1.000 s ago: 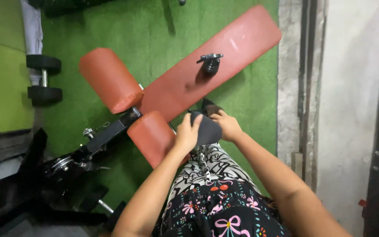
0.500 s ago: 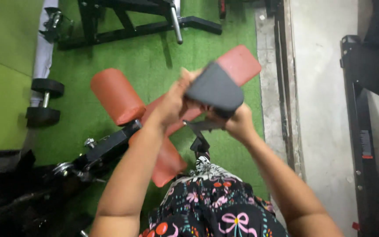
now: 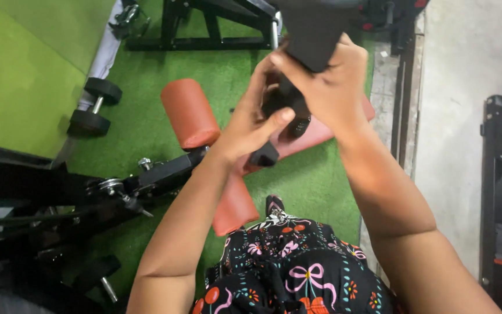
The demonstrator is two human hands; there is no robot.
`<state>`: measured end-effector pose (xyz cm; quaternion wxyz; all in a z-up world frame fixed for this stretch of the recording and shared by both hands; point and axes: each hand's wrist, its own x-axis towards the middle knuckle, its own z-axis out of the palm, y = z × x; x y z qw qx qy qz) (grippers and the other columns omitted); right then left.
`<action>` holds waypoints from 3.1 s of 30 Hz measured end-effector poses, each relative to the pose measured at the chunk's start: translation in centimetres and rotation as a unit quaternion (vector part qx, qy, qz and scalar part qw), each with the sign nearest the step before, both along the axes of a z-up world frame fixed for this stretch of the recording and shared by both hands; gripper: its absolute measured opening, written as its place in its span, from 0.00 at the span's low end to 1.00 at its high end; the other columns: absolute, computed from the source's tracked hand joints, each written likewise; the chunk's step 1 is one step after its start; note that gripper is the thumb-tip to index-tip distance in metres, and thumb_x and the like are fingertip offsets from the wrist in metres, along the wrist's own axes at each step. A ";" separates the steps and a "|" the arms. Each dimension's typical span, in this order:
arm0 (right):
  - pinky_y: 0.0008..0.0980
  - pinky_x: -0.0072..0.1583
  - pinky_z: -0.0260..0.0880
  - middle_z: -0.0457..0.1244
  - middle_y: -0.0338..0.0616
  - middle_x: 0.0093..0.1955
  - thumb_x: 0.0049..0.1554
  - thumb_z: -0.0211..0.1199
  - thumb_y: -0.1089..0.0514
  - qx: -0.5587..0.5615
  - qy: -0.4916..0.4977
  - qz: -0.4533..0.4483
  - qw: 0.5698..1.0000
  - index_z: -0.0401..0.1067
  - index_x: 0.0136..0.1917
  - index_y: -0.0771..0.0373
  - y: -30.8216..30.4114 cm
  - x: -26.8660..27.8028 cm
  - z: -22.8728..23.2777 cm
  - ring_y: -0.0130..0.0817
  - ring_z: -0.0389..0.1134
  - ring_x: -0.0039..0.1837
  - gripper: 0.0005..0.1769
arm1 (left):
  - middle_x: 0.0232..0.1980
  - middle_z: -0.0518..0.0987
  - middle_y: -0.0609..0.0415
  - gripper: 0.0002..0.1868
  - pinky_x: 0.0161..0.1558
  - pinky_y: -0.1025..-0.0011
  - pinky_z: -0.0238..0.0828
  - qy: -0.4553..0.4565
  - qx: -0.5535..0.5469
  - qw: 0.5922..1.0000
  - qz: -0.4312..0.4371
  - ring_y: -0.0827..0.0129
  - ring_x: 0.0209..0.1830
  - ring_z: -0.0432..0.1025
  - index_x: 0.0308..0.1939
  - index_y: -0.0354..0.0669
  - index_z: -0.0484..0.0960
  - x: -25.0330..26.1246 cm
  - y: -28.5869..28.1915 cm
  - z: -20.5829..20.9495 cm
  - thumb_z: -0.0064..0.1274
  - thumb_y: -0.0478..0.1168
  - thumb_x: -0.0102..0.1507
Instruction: Cleaning gym machine attachments and padding with a towel and spray bottle.
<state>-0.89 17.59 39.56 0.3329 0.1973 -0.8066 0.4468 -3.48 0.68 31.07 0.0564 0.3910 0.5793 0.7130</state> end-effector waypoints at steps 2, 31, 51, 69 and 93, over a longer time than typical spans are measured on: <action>0.32 0.54 0.73 0.71 0.43 0.49 0.61 0.76 0.63 -0.005 -0.006 0.007 1.000 0.80 0.49 0.64 -1.4 -1.0 -0.2 0.33 0.74 0.50 0.06 | 0.74 0.63 0.47 0.47 0.78 0.60 0.60 0.007 -0.009 1.000 0.025 0.60 0.75 0.62 0.83 0.40 0.46 -1.1 -0.1 -0.9 0.57 0.55 0.72; 0.35 0.72 0.62 0.59 0.46 0.67 0.54 0.61 0.69 -0.177 -0.275 0.252 0.911 0.54 0.77 0.65 -1.9 -12.5 -22.6 0.34 0.60 0.71 0.39 | 0.36 0.80 0.51 0.24 0.39 0.69 0.77 0.023 -0.002 0.903 0.430 0.66 0.33 0.75 0.57 0.40 0.64 -13.3 2.9 1.4 0.62 0.40 0.64; 0.28 0.61 0.69 0.68 0.44 0.61 0.65 0.43 0.62 -0.305 -0.356 0.315 0.825 0.68 0.68 0.71 -2.7 -16.7 -30.2 0.27 0.69 0.60 0.22 | 0.40 0.79 0.48 0.30 0.44 0.66 0.77 0.035 -0.014 0.896 0.443 0.63 0.38 0.78 0.64 0.41 0.65 -10.0 3.7 1.5 0.60 0.36 0.60; 0.29 0.63 0.67 0.66 0.38 0.63 0.63 0.57 0.52 -0.410 -0.263 0.035 0.872 0.64 0.72 0.61 -6.3 -5.9 -12.9 0.27 0.67 0.60 0.26 | 0.44 0.84 0.47 0.35 0.43 0.69 0.76 -0.074 0.081 0.974 0.196 0.66 0.39 0.78 0.62 0.39 0.65 -13.3 0.4 2.4 0.68 0.47 0.61; 0.46 0.61 0.64 0.59 0.48 0.65 0.50 0.59 0.58 0.386 0.071 -0.251 0.885 0.76 0.58 0.54 -10.1 -13.4 -25.5 0.52 0.58 0.66 0.21 | 0.60 0.82 0.44 0.44 0.62 0.65 0.73 0.020 -0.042 0.992 0.117 0.57 0.60 0.79 0.78 0.40 0.52 -18.7 -1.4 0.2 0.50 0.62 0.70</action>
